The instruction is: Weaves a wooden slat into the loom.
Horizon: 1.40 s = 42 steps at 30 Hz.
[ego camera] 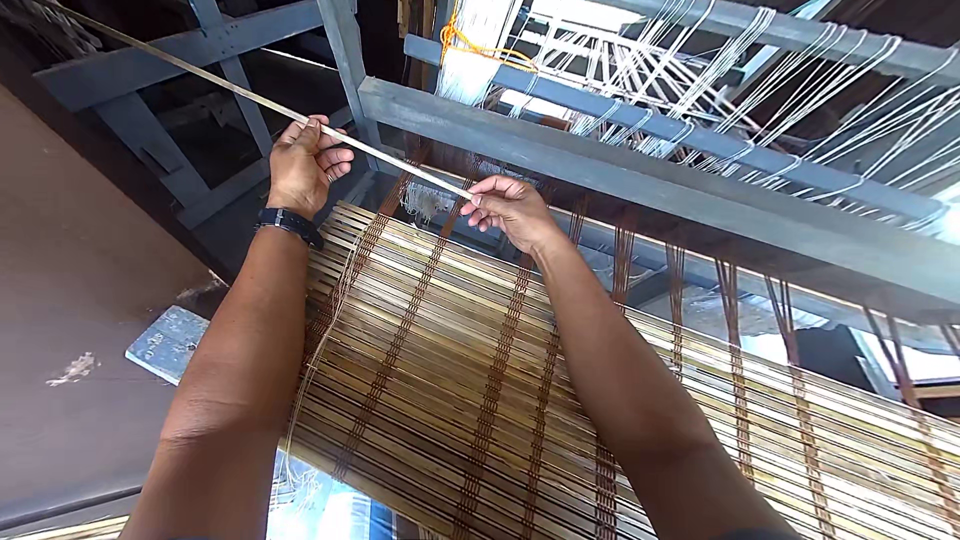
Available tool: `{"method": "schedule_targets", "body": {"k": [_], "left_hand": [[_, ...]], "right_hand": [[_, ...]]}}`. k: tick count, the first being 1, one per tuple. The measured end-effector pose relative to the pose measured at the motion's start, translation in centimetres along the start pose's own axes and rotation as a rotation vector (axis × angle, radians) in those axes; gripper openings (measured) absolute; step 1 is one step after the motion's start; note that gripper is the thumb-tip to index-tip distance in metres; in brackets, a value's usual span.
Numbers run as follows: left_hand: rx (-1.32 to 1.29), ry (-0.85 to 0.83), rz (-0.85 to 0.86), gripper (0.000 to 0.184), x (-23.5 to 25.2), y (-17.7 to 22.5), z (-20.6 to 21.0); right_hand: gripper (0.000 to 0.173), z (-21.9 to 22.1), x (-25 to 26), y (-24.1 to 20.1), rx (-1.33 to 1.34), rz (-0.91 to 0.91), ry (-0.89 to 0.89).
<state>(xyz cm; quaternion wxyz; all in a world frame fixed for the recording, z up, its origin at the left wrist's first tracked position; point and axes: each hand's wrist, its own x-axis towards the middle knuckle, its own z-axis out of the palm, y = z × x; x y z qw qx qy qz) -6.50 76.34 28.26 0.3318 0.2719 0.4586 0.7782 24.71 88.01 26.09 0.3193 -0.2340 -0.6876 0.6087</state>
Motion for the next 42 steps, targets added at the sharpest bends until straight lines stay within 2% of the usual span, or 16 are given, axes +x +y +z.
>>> {"method": "schedule_targets", "body": {"k": [7,12,17,21,26,33,42], "left_hand": [[0.003,-0.011,-0.003,0.029,0.0,-0.2,-0.2],[-0.079,0.179,0.070,0.021,0.4,-0.4,-0.8],[-0.148,0.370,0.079,0.026,1.1,-0.5,-2.3],[-0.152,0.459,0.104,0.027,1.8,-1.0,-3.9],[-0.146,0.551,0.102,0.027,1.8,-0.7,-4.6],[-0.142,0.567,0.078,0.028,1.7,-0.8,-4.6],[-0.124,0.573,0.076,0.029,1.7,-1.0,-4.7]], "right_hand": [[0.016,0.3,0.1,0.0,0.000,-0.013,0.044],[0.022,1.1,0.5,-2.0,0.065,0.080,0.094],[0.029,4.5,2.2,-5.2,0.090,0.239,0.184],[0.033,7.1,5.5,-5.5,0.123,0.378,0.276],[0.035,8.4,8.4,-3.8,0.326,0.376,0.381],[0.032,8.8,9.5,-2.4,0.505,0.335,0.465],[0.030,8.8,10.0,-1.8,0.641,0.317,0.443]]}}
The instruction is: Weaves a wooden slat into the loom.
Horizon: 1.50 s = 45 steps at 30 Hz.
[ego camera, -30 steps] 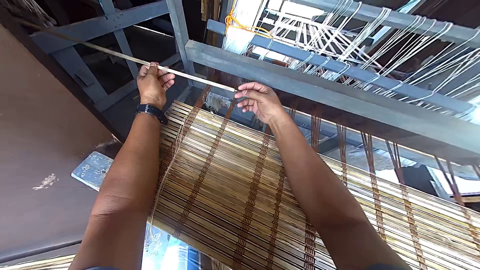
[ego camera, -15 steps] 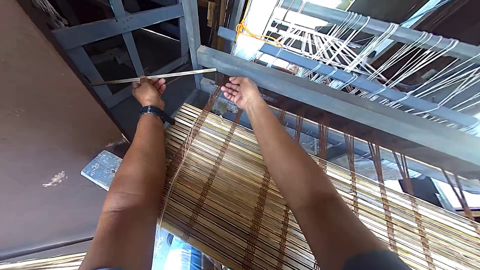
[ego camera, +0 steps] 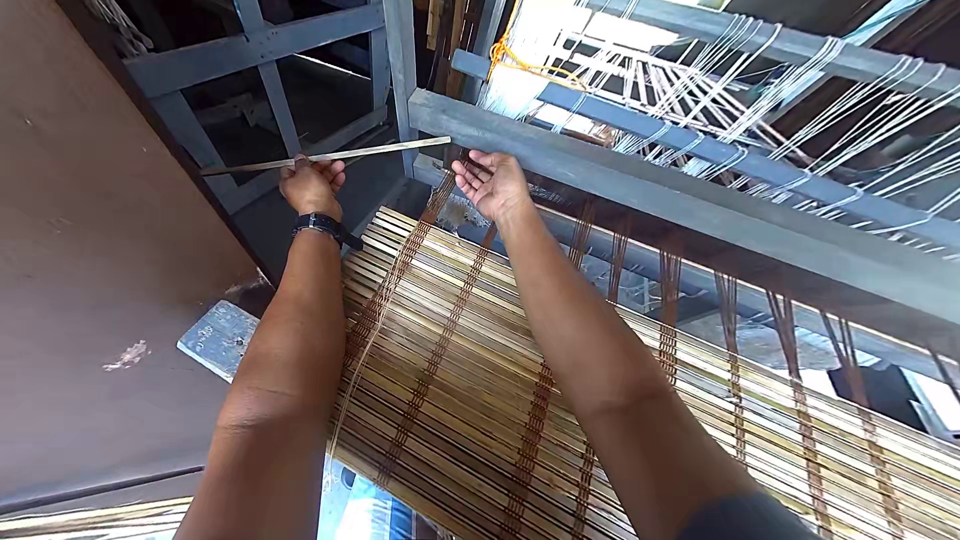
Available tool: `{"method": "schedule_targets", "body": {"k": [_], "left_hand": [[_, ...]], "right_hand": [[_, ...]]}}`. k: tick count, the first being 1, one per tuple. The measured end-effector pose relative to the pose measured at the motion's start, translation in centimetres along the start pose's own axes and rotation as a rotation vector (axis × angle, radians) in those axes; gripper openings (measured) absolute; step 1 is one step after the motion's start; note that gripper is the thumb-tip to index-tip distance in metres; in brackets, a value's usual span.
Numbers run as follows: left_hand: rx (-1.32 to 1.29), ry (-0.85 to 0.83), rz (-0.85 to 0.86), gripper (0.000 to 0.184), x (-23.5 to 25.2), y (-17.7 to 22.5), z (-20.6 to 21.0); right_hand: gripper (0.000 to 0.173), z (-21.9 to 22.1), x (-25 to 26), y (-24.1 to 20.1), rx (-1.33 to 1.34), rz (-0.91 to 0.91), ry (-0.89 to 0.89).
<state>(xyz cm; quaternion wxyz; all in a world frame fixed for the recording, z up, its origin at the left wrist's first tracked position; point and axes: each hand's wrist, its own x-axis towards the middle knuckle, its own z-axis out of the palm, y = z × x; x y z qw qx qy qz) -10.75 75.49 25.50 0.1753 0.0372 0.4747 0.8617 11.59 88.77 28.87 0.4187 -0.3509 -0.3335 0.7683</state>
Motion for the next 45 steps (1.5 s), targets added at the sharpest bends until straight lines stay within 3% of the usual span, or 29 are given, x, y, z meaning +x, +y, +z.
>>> {"method": "schedule_targets", "body": {"k": [13,45], "left_hand": [[0.037,0.050,0.011,0.030,-0.3,0.0,0.2],[0.169,0.005,-0.132,0.028,0.8,-0.9,0.1]], "right_hand": [[0.005,-0.3,1.2,0.7,0.150,-0.039,-0.067],[0.024,-1.6,1.7,0.8,-0.011,-0.032,-0.119]]}}
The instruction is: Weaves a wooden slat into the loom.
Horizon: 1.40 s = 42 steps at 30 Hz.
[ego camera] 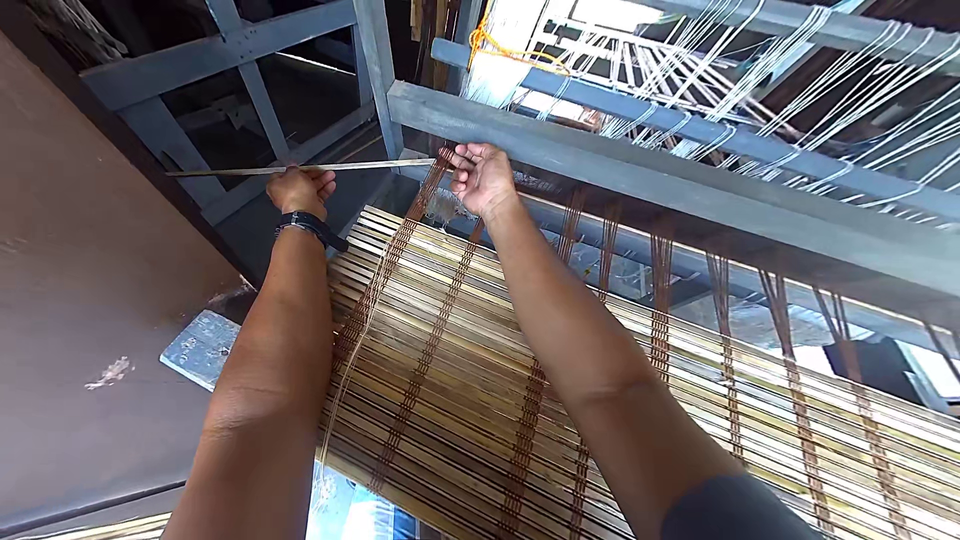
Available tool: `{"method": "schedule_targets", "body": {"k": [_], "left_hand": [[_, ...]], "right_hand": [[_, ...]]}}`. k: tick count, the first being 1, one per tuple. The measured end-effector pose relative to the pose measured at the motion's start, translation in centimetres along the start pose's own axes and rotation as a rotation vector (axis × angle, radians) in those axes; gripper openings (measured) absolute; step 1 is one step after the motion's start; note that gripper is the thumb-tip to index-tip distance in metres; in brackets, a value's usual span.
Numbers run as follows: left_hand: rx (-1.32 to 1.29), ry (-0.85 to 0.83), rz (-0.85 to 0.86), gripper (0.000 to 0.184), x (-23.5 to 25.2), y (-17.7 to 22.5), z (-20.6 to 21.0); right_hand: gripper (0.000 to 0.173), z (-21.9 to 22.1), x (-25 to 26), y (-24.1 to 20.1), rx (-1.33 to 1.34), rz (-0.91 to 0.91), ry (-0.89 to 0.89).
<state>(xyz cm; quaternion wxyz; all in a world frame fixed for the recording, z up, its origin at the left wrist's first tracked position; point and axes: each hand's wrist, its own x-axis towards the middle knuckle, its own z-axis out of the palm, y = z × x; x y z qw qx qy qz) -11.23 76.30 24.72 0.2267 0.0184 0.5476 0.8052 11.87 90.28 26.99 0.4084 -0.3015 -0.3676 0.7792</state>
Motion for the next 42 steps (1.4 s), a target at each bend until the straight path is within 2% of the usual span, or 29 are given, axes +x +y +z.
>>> {"method": "schedule_targets", "body": {"k": [11,15,18,20,23,25,30,36,42], "left_hand": [[0.049,-0.076,-0.035,0.028,-0.1,-0.5,0.4],[0.118,-0.163,-0.106,0.029,-0.6,-0.4,0.2],[0.221,-0.220,-0.162,0.032,-1.3,-0.1,0.2],[0.247,-0.250,-0.186,0.033,-1.7,0.0,0.3],[0.273,-0.298,-0.217,0.034,-2.0,-0.1,0.3],[0.292,-0.325,-0.224,0.034,-2.2,-0.2,0.3],[0.330,-0.381,-0.202,0.035,-2.4,-0.2,0.4],[0.319,-0.329,-0.187,0.032,-2.7,-0.3,0.3],[0.326,-0.303,-0.188,0.033,-2.8,0.0,0.6]], "right_hand": [[0.023,0.1,0.0,0.0,-0.021,0.001,0.010],[0.027,0.7,-0.8,-0.6,-0.069,0.035,0.060],[0.031,1.3,-2.8,-2.1,-0.208,0.064,0.103],[0.032,1.1,-4.7,-3.7,-0.357,0.022,0.083],[0.030,-1.0,-7.3,-6.6,-0.630,-0.081,0.011],[0.029,-3.2,-8.3,-8.1,-0.728,-0.100,0.035],[0.030,-6.9,-8.6,-7.6,-0.687,0.000,0.255],[0.039,-7.0,-7.0,-3.8,-0.499,0.129,0.183],[0.041,-5.9,-5.5,-3.4,-0.376,0.170,0.199]]}}
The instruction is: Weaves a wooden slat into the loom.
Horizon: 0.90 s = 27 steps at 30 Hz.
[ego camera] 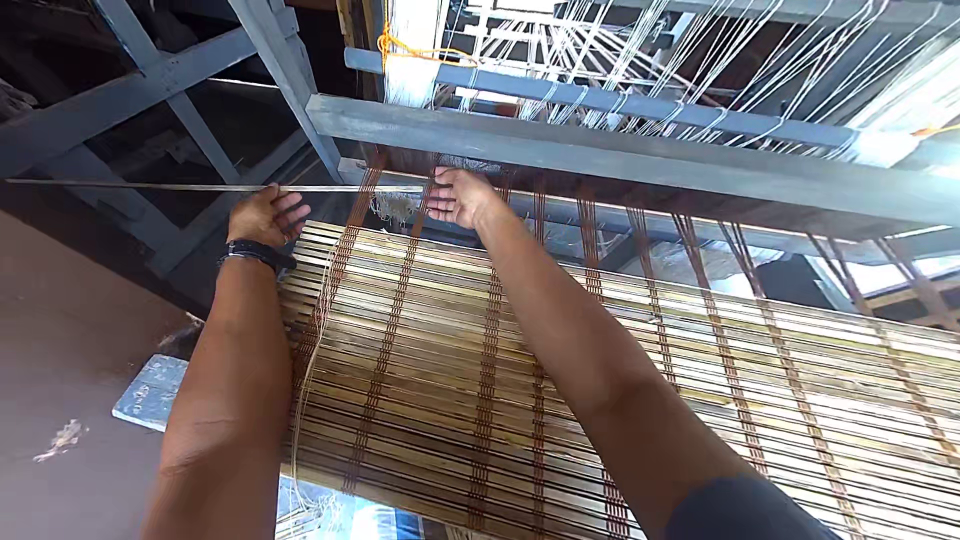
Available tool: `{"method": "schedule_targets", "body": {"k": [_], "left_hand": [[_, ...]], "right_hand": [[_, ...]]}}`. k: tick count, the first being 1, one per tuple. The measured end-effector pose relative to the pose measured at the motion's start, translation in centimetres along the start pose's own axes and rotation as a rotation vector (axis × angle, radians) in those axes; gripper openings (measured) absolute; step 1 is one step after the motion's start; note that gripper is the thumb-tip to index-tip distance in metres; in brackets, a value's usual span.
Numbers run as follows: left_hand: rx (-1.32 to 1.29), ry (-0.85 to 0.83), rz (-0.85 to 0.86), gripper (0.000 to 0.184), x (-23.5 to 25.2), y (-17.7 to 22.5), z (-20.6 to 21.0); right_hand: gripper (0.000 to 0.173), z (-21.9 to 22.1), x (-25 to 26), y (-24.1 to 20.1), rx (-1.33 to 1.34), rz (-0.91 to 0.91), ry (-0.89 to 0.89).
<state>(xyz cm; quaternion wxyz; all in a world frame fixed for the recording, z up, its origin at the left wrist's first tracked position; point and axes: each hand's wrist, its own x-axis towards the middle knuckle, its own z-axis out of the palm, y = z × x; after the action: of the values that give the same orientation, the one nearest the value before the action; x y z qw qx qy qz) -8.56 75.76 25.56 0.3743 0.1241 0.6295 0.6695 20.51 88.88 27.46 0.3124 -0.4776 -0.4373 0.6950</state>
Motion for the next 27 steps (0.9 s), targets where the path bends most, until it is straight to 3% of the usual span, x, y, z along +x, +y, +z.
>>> {"method": "schedule_targets", "body": {"k": [7,27], "left_hand": [[0.001,-0.011,0.000,0.030,0.0,-0.1,0.1],[-0.029,0.003,-0.016,0.030,0.1,-0.1,0.3]], "right_hand": [[0.054,-0.2,1.7,0.4,0.147,0.055,-0.004],[0.044,-0.8,1.1,0.7,0.160,0.021,-0.089]]}}
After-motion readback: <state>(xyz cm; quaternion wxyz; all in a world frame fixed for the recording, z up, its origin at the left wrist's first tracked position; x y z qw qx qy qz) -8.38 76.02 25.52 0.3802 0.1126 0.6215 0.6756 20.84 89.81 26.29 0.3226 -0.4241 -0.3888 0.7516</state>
